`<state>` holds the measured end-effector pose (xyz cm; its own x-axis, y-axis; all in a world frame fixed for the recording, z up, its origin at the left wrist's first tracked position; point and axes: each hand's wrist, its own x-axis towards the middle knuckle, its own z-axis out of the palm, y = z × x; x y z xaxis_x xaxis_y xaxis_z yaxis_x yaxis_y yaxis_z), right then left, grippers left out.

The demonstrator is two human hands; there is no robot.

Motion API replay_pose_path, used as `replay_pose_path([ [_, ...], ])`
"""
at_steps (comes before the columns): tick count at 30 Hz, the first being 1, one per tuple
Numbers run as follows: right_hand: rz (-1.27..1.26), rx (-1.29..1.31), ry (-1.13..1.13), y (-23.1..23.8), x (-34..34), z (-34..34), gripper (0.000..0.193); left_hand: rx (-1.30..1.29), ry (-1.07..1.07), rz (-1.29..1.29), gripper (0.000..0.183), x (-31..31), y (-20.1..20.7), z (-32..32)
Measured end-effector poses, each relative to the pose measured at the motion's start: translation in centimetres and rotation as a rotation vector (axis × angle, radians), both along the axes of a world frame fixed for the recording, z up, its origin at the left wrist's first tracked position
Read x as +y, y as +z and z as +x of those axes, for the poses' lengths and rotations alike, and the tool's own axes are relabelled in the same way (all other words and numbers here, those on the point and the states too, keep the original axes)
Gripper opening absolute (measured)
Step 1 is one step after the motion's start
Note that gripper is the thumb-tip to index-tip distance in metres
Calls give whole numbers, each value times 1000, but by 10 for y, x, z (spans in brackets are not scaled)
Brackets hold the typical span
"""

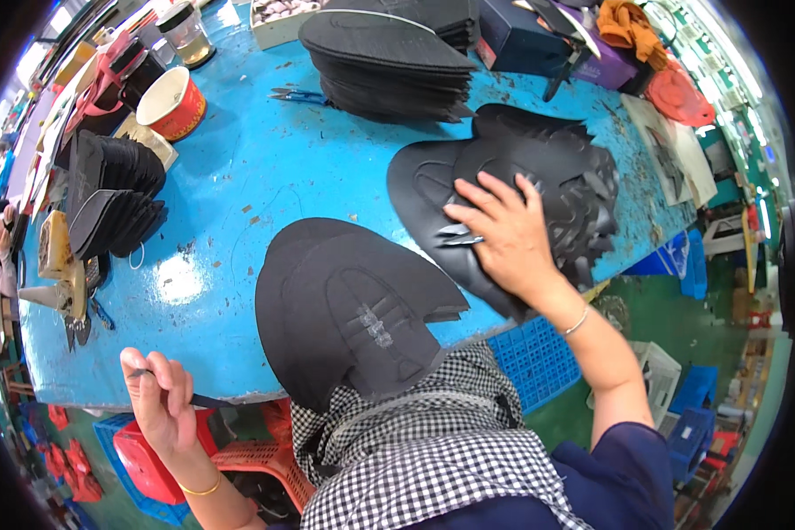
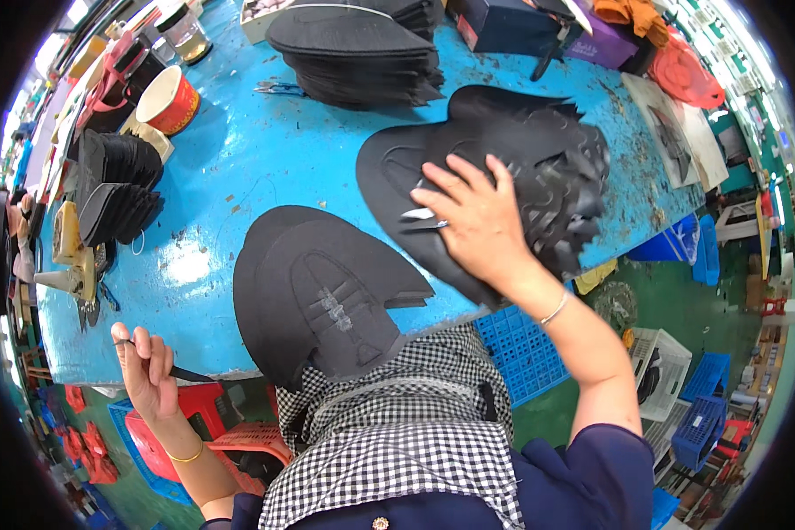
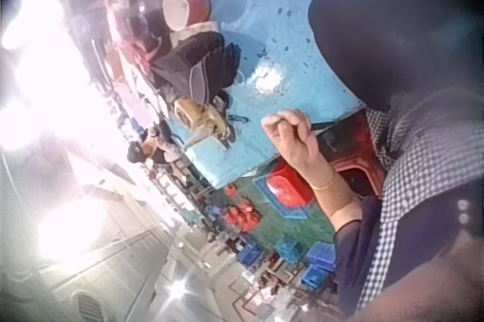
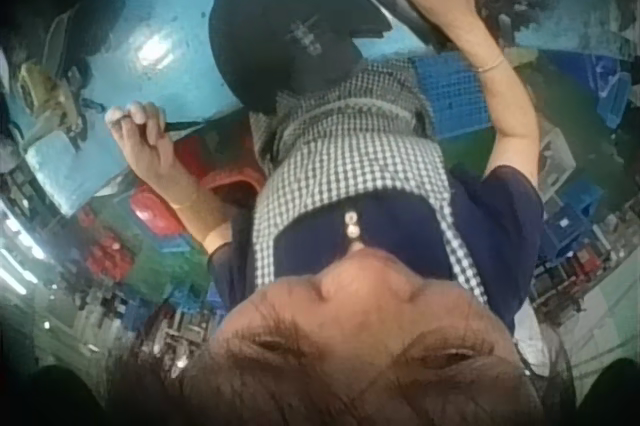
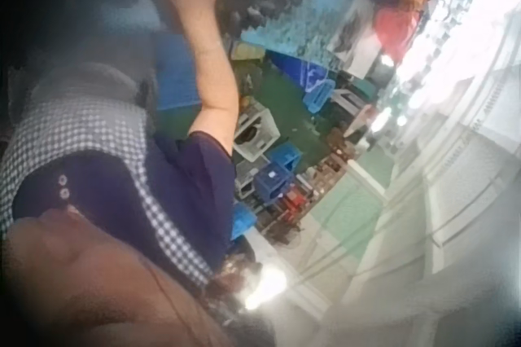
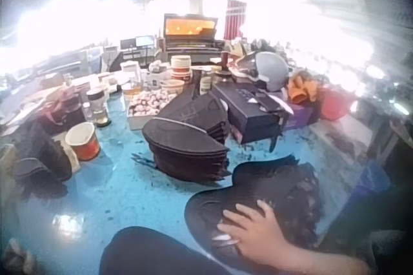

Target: The person trims excess material and threads from black synthetic shoe upper components using small thread scissors.

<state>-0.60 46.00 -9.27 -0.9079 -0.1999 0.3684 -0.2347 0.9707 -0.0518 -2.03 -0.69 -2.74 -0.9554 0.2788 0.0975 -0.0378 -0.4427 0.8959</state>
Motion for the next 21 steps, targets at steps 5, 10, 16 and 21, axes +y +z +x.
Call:
replay_pose_path([
  [5, 20, -42, 108, 4, 67, -4, 37, -113, 143, -49, 12, -35, -15, -16],
  [10, 28, -26, 172, 8, 101, -25, 45, -74, 162, -384, 15, -67, 15, -64],
  [16, -616, -272, 54, 39, 4, 0, 19, 155, 265, -445, 16, -51, 98, -101],
  [21, -676, -456, 118, 9, -43, -7, 27, 244, -310, -907, 16, 66, 67, -104],
])
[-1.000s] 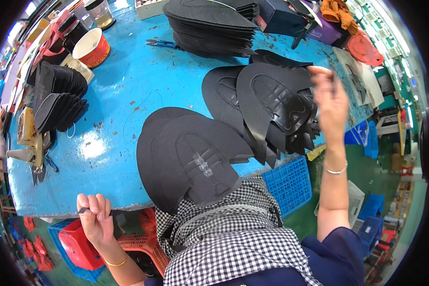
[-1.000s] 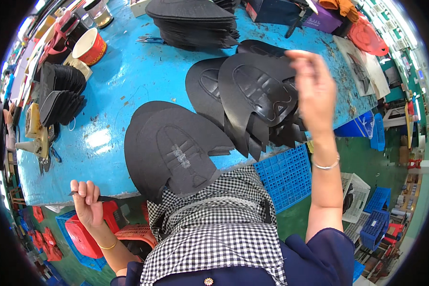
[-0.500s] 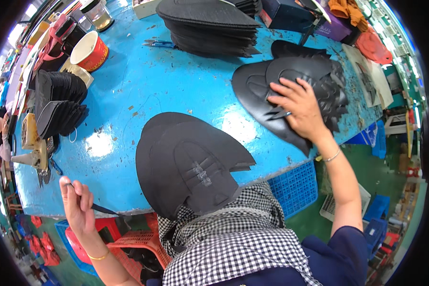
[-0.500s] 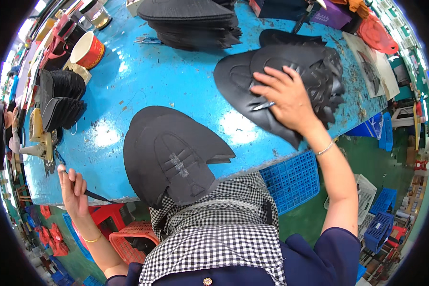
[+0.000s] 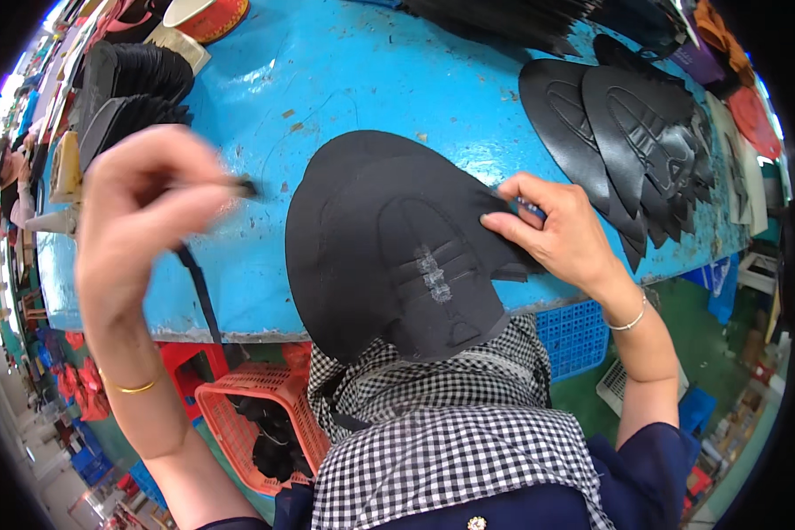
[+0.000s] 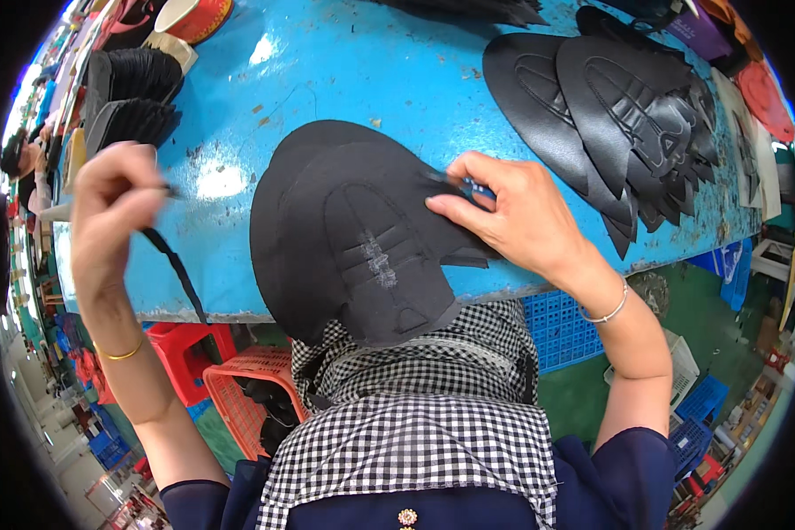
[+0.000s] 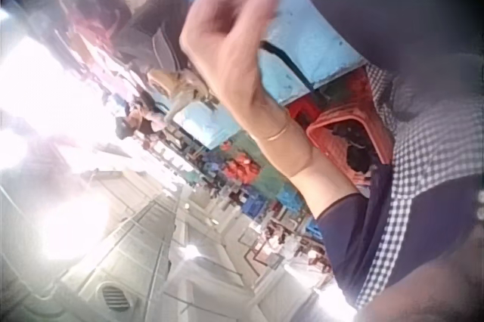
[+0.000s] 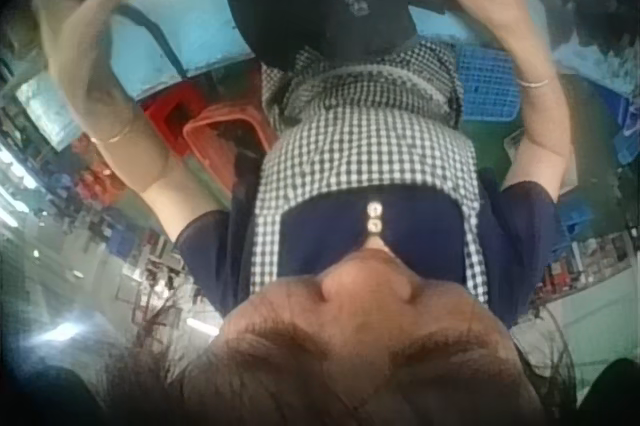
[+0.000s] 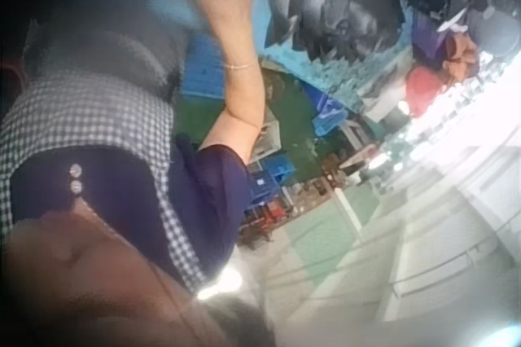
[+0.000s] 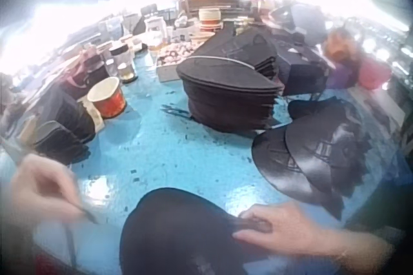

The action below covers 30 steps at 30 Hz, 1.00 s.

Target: The person trims excess material and threads from black synthetic shoe upper components using small thread scissors.

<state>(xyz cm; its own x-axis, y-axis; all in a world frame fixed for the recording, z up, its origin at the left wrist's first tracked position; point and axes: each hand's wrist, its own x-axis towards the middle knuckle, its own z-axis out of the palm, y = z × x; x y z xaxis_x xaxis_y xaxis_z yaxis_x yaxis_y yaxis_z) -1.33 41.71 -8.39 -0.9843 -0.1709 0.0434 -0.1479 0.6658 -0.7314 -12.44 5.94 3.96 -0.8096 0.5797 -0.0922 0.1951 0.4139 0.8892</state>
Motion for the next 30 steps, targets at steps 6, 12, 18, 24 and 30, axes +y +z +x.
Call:
replay_pose_path([
  [6, -73, -158, -95, 1, -14, -6, 26, -211, -453, -210, 11, 87, -39, 26],
  [12, -44, -90, -74, -4, -15, -5, 26, 63, -526, -280, 11, 104, -75, 32],
  [18, -148, 24, -104, 6, -9, 2, 13, -34, -515, -344, 9, 107, -80, 30],
  [24, 99, 127, 540, 29, -8, 5, 19, 67, -519, -352, 8, 108, -78, 33],
  [30, 272, 111, 639, 28, -12, -7, 21, 194, -464, -277, 12, 106, -84, 40],
])
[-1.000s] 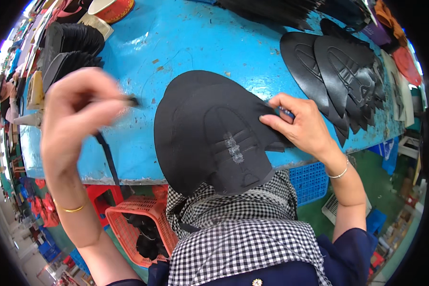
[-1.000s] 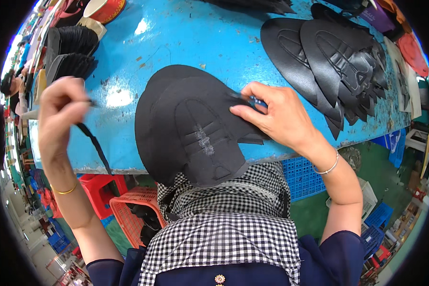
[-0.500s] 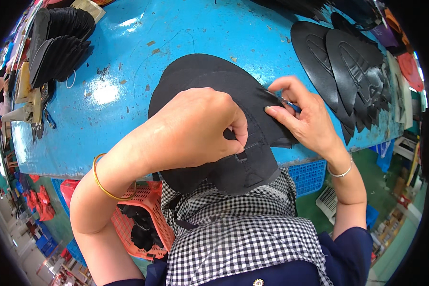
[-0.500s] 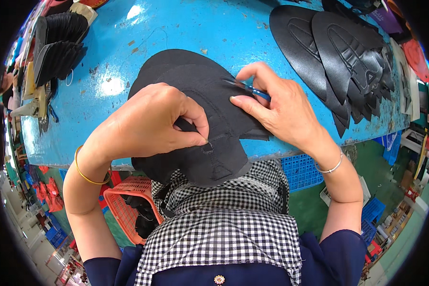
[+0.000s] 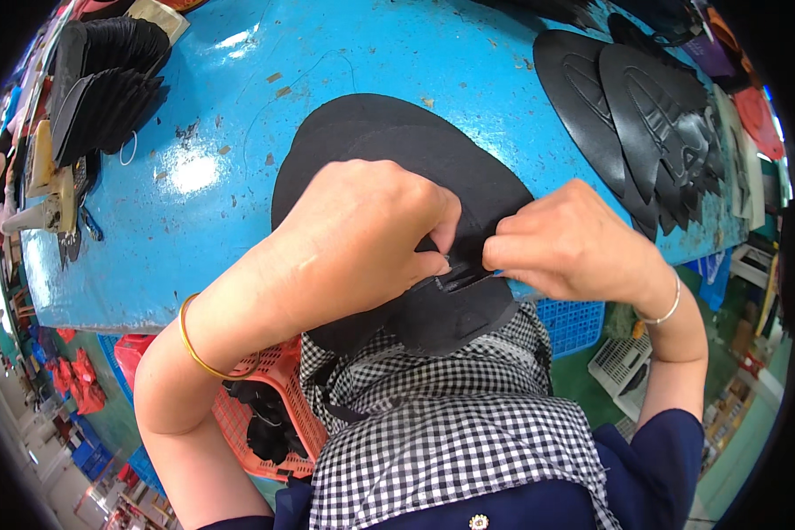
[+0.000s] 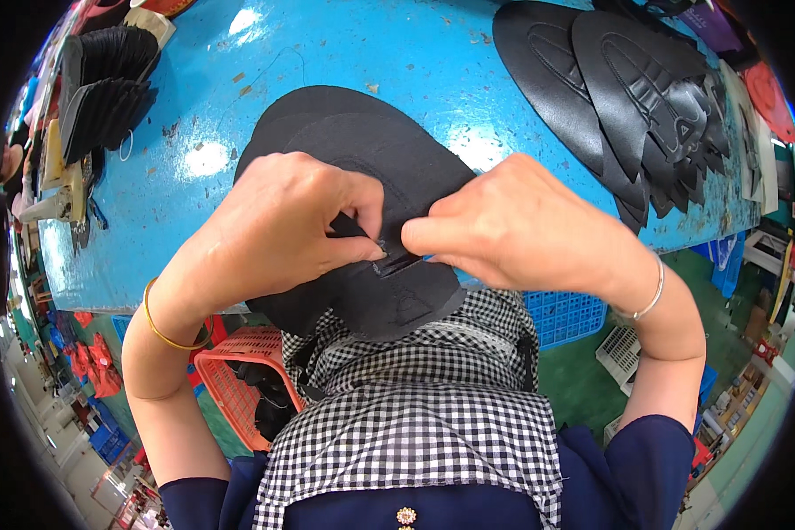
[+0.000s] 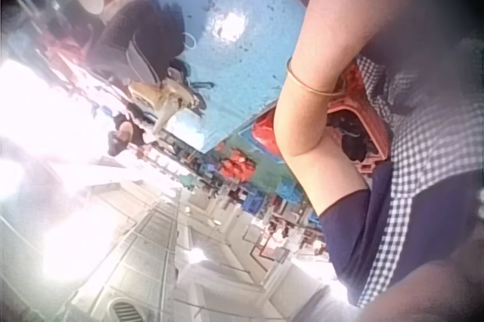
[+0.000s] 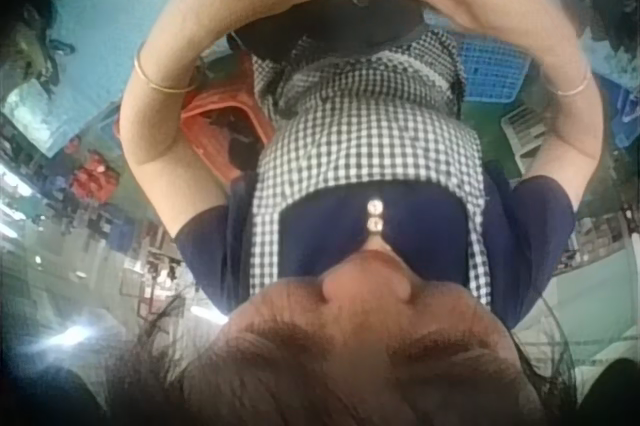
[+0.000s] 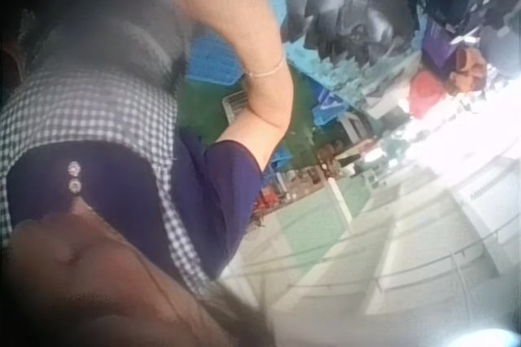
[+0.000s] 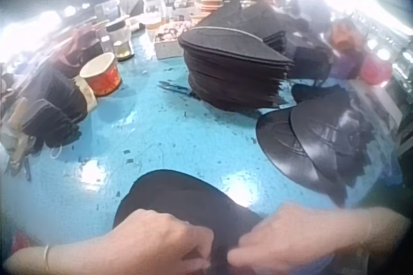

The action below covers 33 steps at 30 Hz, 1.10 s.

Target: The person trims excess material and threads from black synthetic shoe upper components using small thread scissors.

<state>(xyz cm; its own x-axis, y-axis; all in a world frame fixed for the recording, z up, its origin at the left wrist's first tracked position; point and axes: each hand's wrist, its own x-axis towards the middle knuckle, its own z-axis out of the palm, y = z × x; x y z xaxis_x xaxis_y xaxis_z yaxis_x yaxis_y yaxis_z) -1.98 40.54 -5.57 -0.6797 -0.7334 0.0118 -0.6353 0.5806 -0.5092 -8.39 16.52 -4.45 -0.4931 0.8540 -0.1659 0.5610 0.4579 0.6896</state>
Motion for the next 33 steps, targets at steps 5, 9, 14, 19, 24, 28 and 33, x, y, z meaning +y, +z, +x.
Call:
replay_pose_path([
  [5, -132, -90, 9, -5, 1, -6, 20, 230, 30, -55, 17, -7, 5, -12],
  [9, -62, 58, -7, -3, -6, -7, 20, 78, 24, -3, 17, -13, 6, -22],
  [14, -2, 262, -54, -3, -12, -12, 18, 113, -2, -90, 14, -9, 8, -22],
  [19, 8, 165, -7, 1, -10, -4, 18, 146, 0, -60, 14, -13, 6, -20],
  [24, -9, 167, -124, 6, -17, -8, 23, 149, -63, 14, 11, -18, 3, -21],
  [28, 9, -28, -293, 16, -20, -9, 31, 131, -69, 3, 10, -20, 6, -20],
  [33, -25, -68, -277, 12, -28, -15, 26, 145, -62, 95, 9, -21, -1, -20],
])
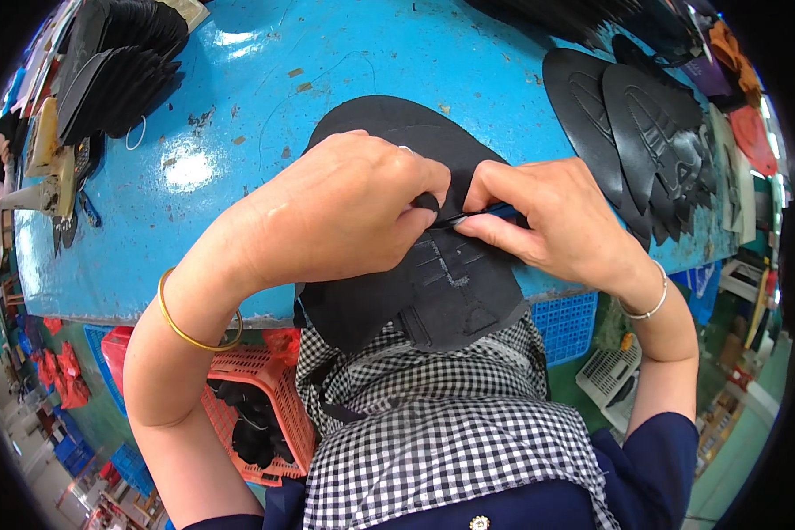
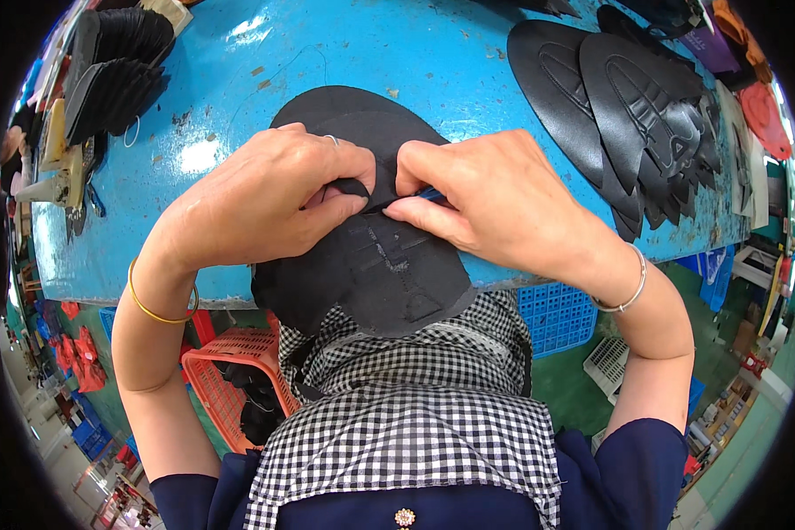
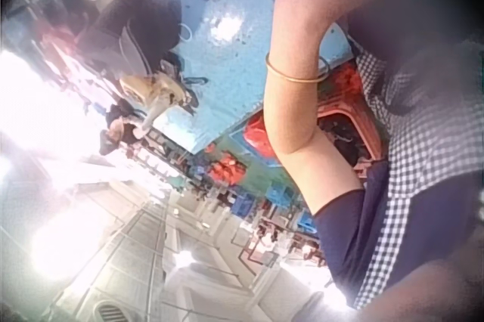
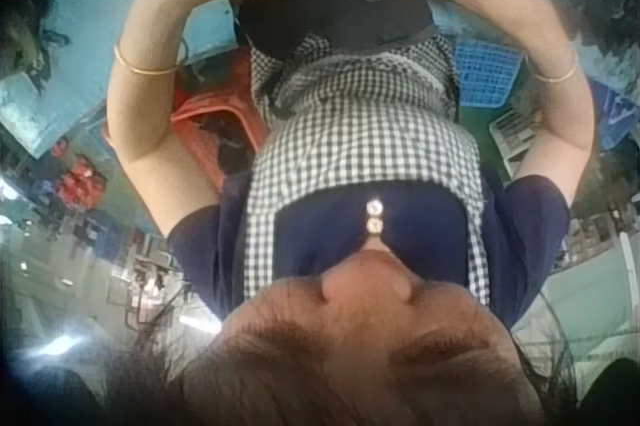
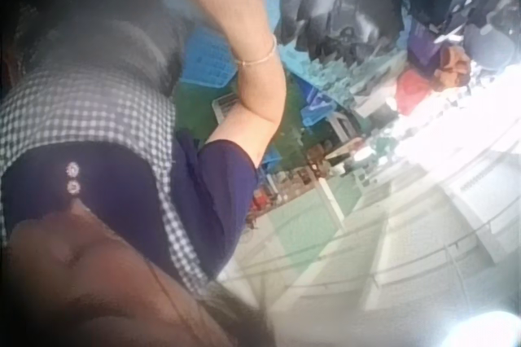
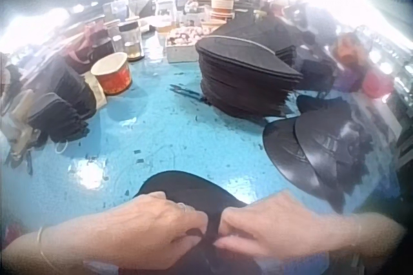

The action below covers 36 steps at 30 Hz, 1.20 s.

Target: The person trims excess material and threads from black synthetic shoe upper components using small thread scissors.

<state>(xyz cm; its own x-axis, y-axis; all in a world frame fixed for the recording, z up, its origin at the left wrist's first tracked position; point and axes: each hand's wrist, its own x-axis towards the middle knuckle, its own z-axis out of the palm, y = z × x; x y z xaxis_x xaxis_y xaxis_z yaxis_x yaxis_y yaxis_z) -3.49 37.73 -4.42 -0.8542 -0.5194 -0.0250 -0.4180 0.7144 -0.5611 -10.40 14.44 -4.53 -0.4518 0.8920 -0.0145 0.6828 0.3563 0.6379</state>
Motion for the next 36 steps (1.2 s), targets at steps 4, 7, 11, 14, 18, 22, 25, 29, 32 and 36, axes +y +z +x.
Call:
replay_pose_path([
  [4, -69, -9, -76, 10, 4, 5, 22, -97, 65, 5, 11, -7, 3, -1],
  [7, -2, 124, 71, 16, -7, 20, 19, -311, 221, 3, 11, -12, 10, -1],
  [11, 380, 473, 172, 2, -43, 53, 23, -623, 415, 232, 9, -19, 15, -4],
  [14, 449, 505, 104, -6, -57, 65, 16, -423, 440, 349, 16, -31, 27, -9],
  [18, 485, 552, 89, -10, -60, 61, 13, -229, 501, 417, 20, -38, 50, -6],
  [22, -263, 96, -161, -8, -25, 27, 19, -361, 522, 485, 11, -37, 57, 6],
  [25, -579, -238, -781, -4, 27, 36, 21, -536, 438, 290, 7, -33, 60, 14],
  [29, -1031, 162, -1140, -15, 109, 51, 31, -542, 236, 66, 7, -13, 43, 16],
  [32, -759, 111, -1015, -13, 169, 61, 30, -375, 75, -89, 7, -8, 21, 14],
  [36, -856, 4, -874, -18, 143, 67, 22, -328, 65, -230, 8, 6, 12, 15],
])
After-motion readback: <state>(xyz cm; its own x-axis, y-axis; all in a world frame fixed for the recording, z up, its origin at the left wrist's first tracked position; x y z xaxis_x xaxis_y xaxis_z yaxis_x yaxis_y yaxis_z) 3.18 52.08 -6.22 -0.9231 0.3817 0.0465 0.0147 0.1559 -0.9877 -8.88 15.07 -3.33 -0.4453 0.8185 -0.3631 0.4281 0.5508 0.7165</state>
